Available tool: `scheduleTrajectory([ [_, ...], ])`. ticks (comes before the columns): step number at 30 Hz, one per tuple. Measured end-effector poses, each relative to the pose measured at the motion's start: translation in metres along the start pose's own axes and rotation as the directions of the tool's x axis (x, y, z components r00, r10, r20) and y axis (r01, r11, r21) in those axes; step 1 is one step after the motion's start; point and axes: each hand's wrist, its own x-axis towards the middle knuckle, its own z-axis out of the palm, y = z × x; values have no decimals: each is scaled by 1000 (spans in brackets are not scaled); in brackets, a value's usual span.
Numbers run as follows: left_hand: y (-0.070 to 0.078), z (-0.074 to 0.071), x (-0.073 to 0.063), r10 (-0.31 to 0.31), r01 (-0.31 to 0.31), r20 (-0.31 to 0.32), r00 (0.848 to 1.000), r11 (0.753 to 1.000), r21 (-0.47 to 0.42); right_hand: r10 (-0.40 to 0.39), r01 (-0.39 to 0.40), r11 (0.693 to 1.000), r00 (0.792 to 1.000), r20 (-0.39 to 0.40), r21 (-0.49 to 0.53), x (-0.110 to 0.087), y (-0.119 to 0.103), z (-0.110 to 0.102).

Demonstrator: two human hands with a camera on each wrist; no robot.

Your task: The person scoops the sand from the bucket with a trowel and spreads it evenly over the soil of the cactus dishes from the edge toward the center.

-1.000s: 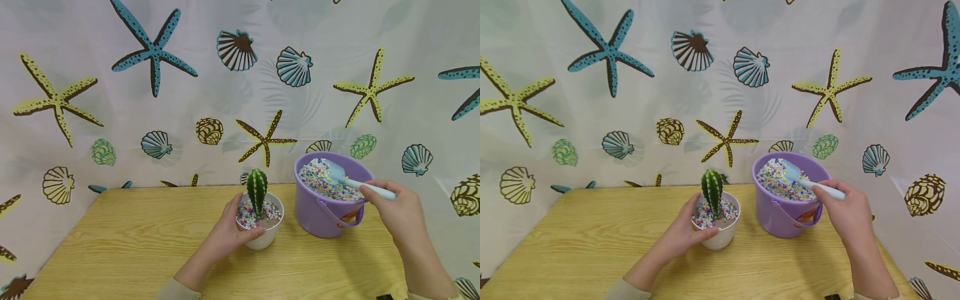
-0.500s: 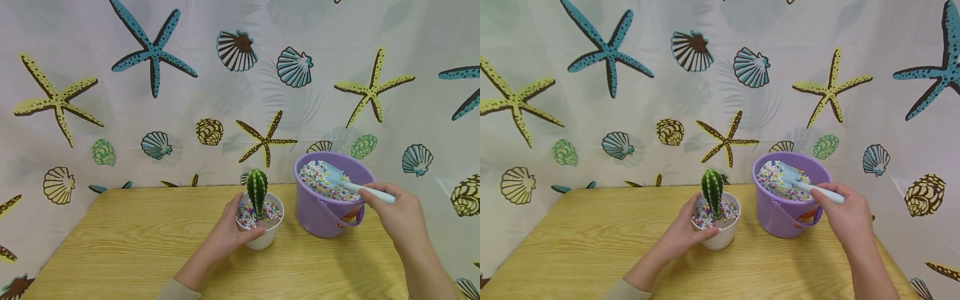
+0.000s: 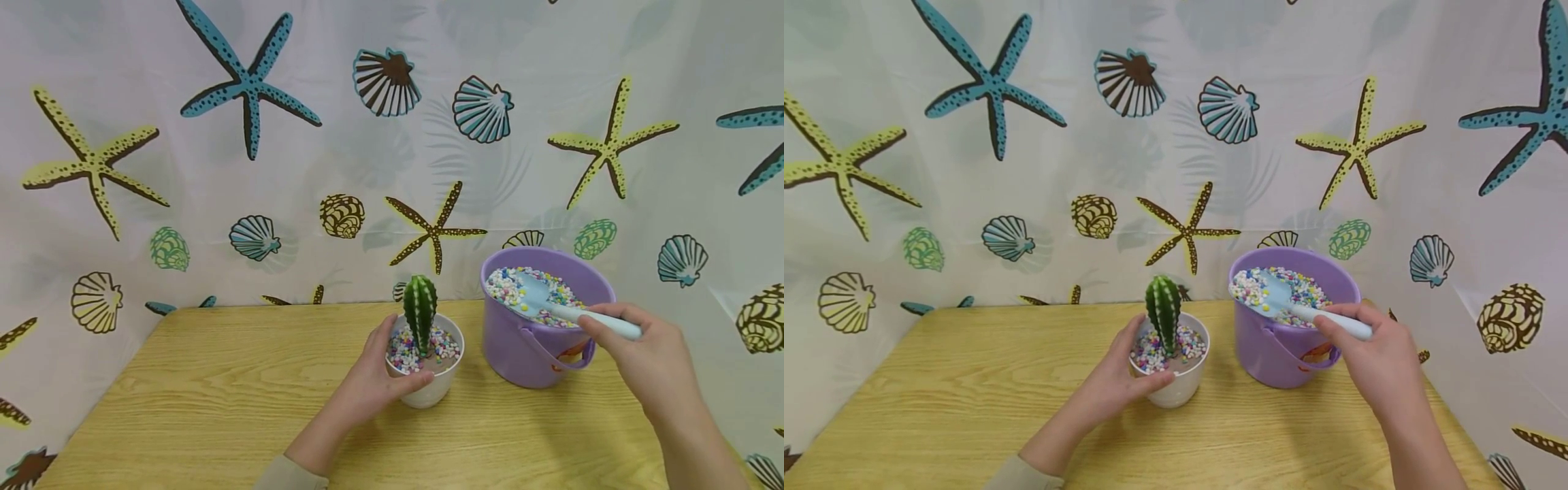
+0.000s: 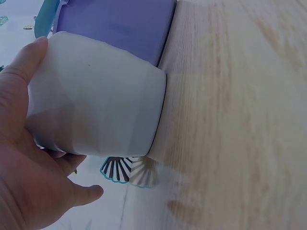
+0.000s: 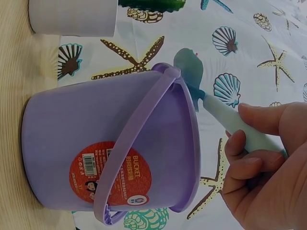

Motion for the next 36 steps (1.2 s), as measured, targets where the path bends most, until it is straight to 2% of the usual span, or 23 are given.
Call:
scheduleTrajectory([
  [8, 1, 0, 0, 7, -7, -5, 1000, 1000, 8, 2, -2, 1000, 1000, 18, 0, -8, -3, 5],
  [17, 1, 0, 0, 7, -7, -1, 1000, 1000, 4, 8, -6, 1000, 996, 89, -27, -14, -7, 10],
  [25, 0, -1, -1, 18, -18, -3, 1000, 1000, 6, -24, 26, 1000, 993, 120, -17, -21, -11, 20],
  [31, 0, -2, -3, 20, -20, -1, 1000, 1000, 2, -71, 77, 995, 992, 102, -59, -27, -12, 27],
  [36, -1, -1, -4, 16, -16, 0, 1000, 1000, 1, -97, 99, 995, 989, 108, -9, -28, -11, 33],
])
